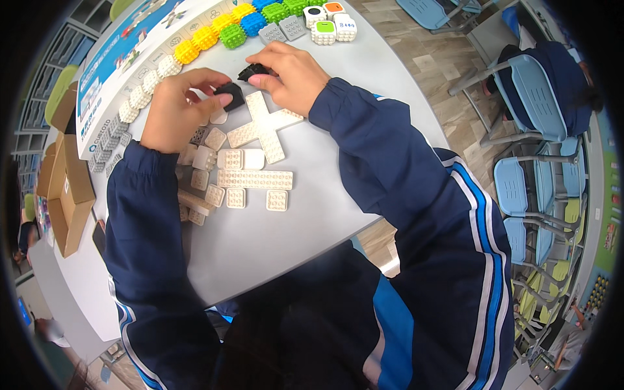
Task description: The person assembles small interlocking plastic blocks on a table, arranging them into rows and shapes. They handle white, gray, and colored blocks, connecting them by hand and occasionally repositioning pieces to form a larger structure.
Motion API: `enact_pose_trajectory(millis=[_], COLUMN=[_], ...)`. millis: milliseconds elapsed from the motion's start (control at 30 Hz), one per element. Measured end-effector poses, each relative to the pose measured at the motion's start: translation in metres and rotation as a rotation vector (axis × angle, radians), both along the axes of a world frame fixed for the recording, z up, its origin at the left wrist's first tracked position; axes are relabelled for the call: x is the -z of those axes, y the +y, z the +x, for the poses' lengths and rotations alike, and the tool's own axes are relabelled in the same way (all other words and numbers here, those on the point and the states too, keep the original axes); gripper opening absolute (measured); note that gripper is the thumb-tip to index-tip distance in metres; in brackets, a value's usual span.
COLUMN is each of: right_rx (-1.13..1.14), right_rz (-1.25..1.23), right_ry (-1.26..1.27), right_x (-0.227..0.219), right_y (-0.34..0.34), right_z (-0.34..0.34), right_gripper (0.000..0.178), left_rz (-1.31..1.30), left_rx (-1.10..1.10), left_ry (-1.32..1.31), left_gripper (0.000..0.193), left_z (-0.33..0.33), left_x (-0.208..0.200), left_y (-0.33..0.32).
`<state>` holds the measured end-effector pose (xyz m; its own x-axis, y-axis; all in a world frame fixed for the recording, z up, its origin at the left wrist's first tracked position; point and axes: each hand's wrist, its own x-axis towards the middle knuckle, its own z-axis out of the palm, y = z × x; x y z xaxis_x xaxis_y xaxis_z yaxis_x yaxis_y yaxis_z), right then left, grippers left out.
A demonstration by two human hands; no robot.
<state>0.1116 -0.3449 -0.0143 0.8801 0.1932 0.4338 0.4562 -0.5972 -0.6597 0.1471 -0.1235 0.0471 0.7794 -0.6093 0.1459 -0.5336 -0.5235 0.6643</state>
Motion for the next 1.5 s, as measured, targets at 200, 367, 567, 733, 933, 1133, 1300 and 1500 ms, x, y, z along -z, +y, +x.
enact_pose_trajectory(millis=[200,367,567,733,933,1133,1300,1500], right_rx=[0.135,0.247,0.301,0.262,0.139,0.105,0.115,0.138], right_rz=[-0.062,-0.151,-0.264,-0.131,-0.211,-0.202,-0.210,-0.225], right_ry=[-0.069,-0.187,-0.108,-0.166,-0.099,-0.138,-0.168,-0.138], right_x=[-0.003,0.003,0.003,-0.001,-0.004,0.009,0.012,0.013], right_y=[0.001,-0.002,-0.005,-0.004,-0.004,-0.003,-0.003,-0.003], right_z=[0.001,0.004,0.006,0.005,0.000,0.007,0.008,0.010], right_gripper=[0.026,0.026,0.021,0.018,0.016,0.017,0.021,0.027], left_rz=[-0.007,0.031,0.034,0.012,0.000,-0.037,-0.001,-0.034], left_rx=[-0.086,-0.103,-0.105,-0.116,-0.111,-0.141,-0.206,-0.226], left_ry=[-0.122,-0.143,-0.135,-0.088,-0.113,-0.171,-0.160,-0.204], left_gripper=[0.028,0.030,0.030,0.030,0.030,0.028,0.028,0.030], left_z=[0.015,0.017,0.022,0.023,0.017,0.027,0.035,0.045], left_x=[0.014,0.016,0.020,0.022,0.020,0.027,0.029,0.035], left_y=[-0.009,-0.012,-0.017,-0.017,-0.023,-0.025,-0.027,-0.030])
